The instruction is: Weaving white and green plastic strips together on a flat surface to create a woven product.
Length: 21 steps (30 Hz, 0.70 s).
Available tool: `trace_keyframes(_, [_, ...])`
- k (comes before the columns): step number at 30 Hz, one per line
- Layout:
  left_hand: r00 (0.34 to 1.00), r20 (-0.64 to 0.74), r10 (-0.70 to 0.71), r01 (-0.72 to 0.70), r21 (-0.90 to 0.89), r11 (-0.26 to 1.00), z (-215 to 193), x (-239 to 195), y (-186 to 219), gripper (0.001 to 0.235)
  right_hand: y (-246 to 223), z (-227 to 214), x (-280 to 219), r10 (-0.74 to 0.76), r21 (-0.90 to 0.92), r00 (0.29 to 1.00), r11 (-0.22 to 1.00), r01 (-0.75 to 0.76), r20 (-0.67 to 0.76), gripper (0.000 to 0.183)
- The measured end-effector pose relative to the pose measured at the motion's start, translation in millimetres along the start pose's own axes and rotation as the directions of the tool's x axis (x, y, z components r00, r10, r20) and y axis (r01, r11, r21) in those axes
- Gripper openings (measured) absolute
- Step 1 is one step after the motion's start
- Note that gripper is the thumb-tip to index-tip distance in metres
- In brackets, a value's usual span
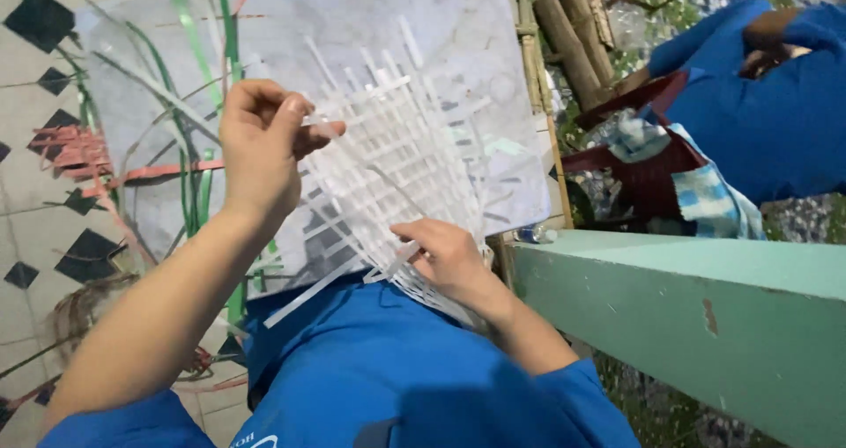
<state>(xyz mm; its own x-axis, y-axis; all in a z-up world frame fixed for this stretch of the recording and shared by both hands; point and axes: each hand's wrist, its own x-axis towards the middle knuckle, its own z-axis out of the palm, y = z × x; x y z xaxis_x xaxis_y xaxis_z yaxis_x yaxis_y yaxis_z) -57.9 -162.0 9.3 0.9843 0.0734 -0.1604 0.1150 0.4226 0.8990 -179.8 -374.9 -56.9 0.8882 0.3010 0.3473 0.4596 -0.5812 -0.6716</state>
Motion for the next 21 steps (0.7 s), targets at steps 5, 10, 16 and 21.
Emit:
trace_keyframes(5, [0.997,0.036,0.074,-0.071,-0.071,0.995,-12,-27,22,0.019,4,12,4,0.018,0.041,0.976,0.999,-0.009,-0.217,0.031])
trace_keyframes(10, [0.983,0.149,0.106,-0.072,-0.219,0.973,-12,-46,22,0.021,-7,2,18,0.101,0.136,0.980,0.988,-0.078,-0.171,0.037])
trace_keyframes(16, [0.773,0.485,0.408,-0.510,0.094,0.855,-48,-1,-8,0.038,3,-37,-12,0.326,0.330,0.936,0.905,-0.269,-0.130,0.015])
trace_keyframes(21, [0.818,0.570,-0.078,-0.575,0.808,-0.125,-79,47,-59,0.034,11,-76,-62,0.437,0.511,0.862,0.818,-0.263,-0.257,0.019])
